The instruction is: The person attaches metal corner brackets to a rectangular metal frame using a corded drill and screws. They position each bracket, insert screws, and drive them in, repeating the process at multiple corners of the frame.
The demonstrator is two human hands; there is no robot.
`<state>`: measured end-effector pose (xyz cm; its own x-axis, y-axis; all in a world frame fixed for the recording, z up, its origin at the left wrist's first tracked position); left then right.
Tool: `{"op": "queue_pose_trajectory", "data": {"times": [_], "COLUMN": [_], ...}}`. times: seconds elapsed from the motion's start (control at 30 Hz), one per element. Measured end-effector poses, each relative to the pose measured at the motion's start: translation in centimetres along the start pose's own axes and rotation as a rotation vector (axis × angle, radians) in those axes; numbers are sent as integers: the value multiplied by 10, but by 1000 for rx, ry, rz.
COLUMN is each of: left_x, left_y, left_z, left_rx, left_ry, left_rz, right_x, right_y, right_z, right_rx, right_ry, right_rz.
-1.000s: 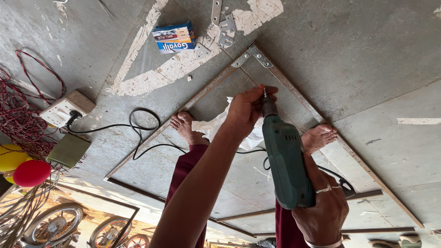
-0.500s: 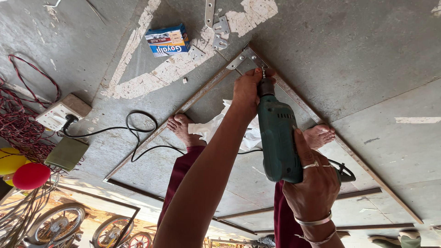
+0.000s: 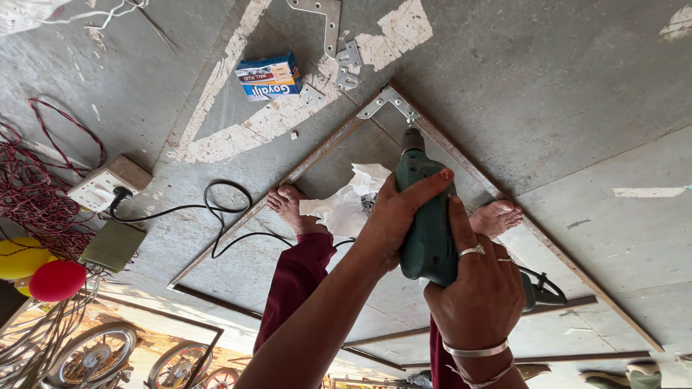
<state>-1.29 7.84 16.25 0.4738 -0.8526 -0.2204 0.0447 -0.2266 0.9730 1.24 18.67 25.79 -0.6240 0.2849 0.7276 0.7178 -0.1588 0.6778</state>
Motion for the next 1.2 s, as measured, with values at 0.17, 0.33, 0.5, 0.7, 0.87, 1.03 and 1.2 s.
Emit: {"op": "queue_pose_trajectory", "data": {"times": [0.17,0.33,0.5,0.7,0.87,1.03,1.2], "left_x": [-7,-5,-6,3,2,2,8], "left_y": [3,5,0,-6,-15,-17,-21], "left_z": [19,25,25,27,25,23,9], "left_rx": [92,135,78,103,85,64,59], "left_ry": [-12,-49,-5,66,96,126,44], "left_rz": [69,95,74,16,33,0,91], "right_x": [12,17,23,28,25,23,13], "right_y": [-9,-10,-15,-20,-30,-30,-23], "right_z": [-14,-22,-23,-31,-32,-32,-19], "right_rx": [12,19,12,97,132,118,116], "right_ry": [78,56,90,153,194,221,226], "right_rz": [-29,5,-32,28,92,55,11]}}
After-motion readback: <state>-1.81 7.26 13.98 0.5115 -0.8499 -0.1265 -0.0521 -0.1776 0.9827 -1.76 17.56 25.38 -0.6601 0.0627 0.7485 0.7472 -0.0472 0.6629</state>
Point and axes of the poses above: each hand's wrist, its own y-axis away from the middle knuckle, its own x-axis out of the back of the hand, z = x × y, the point moved 2 cm from there along -y, towards the middle knuckle, and after that the axes turned 8 degrees about y, right-handed, at the moved point
